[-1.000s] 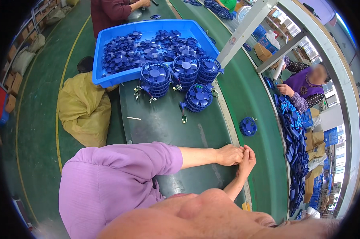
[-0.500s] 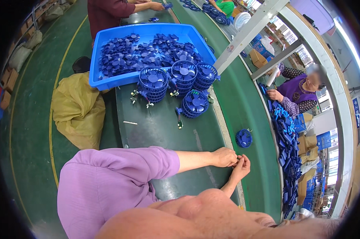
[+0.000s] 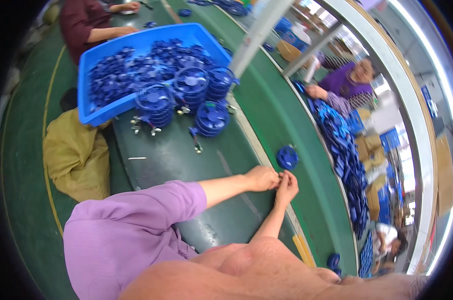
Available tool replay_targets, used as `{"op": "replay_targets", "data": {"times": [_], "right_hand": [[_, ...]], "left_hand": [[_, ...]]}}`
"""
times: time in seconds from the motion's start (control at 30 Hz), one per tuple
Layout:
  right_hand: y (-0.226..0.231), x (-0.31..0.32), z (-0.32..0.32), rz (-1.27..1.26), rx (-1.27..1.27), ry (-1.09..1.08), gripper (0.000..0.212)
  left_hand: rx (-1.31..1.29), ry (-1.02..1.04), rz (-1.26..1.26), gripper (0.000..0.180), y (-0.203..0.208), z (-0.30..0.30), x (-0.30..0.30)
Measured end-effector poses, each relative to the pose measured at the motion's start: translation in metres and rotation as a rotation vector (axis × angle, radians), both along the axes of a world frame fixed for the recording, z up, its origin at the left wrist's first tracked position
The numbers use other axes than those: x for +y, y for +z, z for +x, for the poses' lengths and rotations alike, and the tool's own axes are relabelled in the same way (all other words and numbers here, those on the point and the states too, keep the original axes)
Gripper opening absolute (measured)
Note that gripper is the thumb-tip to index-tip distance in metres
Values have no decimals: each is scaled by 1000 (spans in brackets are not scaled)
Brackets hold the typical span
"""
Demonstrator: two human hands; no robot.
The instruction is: The person assembles mini fans on a conveyor line by taking fan components, fitting the grilles and covers together by hand, and sending the assembled parts down the belt.
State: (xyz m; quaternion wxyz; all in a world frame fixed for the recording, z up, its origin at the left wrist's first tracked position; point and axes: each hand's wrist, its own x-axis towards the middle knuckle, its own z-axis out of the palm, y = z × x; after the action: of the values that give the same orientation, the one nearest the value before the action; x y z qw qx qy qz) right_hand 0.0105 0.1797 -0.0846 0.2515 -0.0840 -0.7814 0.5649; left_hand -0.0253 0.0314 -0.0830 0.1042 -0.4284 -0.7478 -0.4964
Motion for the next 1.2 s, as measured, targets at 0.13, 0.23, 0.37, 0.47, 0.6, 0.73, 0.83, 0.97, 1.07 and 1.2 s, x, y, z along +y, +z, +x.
{"op": "replay_targets", "data": {"times": [0.13,0.23,0.37,0.47,0.6,0.73,0.83,0.97,1.07,1.2], "right_hand": [[5,-10,-3,-67,2,26,16],[6,-7,-1,-112,-9,31,16],[7,-8,1,-138,-24,37,16],[6,-7,1,-152,-30,33,16],[6,-9,1,-142,-34,29,16],[7,-9,-1,-129,-46,21,16],[8,-11,-1,-120,-59,11,16],[8,-10,-1,-126,-57,11,16],[6,-10,-2,-117,-52,7,15],[5,-9,-1,-128,-49,6,16]], "left_hand": [[-26,17,35,17,-1,-3,-6],[-14,16,41,17,-1,-2,-4],[10,27,68,17,-2,0,-2],[4,24,63,17,-1,1,-2],[14,24,72,17,-4,-2,-2],[-12,16,65,15,-4,-3,-2],[-16,6,69,15,-5,-3,-2],[-18,2,62,15,-5,-4,-1],[-9,3,60,15,-7,-5,-1],[-34,9,46,14,-4,-3,-2]]}}
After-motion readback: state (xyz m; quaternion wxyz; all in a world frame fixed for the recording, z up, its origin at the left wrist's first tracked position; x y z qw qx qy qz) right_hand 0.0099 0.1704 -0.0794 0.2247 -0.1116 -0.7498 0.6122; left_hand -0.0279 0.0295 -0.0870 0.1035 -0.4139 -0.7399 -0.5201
